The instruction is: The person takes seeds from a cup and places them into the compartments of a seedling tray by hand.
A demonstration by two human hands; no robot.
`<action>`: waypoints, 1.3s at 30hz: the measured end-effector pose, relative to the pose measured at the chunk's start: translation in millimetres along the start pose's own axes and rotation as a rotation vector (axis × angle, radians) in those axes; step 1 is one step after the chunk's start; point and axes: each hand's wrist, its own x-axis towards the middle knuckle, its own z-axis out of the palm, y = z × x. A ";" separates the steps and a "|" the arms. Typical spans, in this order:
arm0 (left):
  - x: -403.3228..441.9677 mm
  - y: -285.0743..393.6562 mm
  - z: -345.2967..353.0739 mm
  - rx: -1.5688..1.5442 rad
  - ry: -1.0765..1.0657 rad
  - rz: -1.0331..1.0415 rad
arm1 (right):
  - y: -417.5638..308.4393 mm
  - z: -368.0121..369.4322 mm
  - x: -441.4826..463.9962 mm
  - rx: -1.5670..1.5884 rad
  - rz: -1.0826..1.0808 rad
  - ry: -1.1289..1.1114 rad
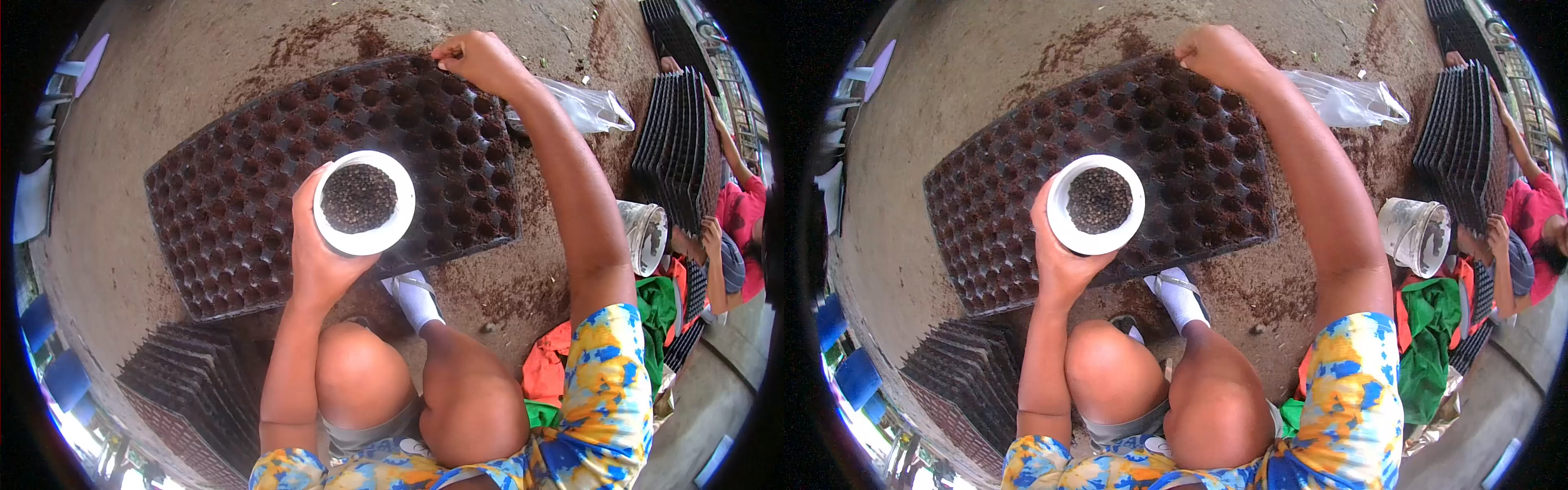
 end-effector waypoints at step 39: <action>-43.2 88.2 -34.5 0.191 0.144 -0.139 | -48.7 185.3 -277.4 1.872 0.844 0.729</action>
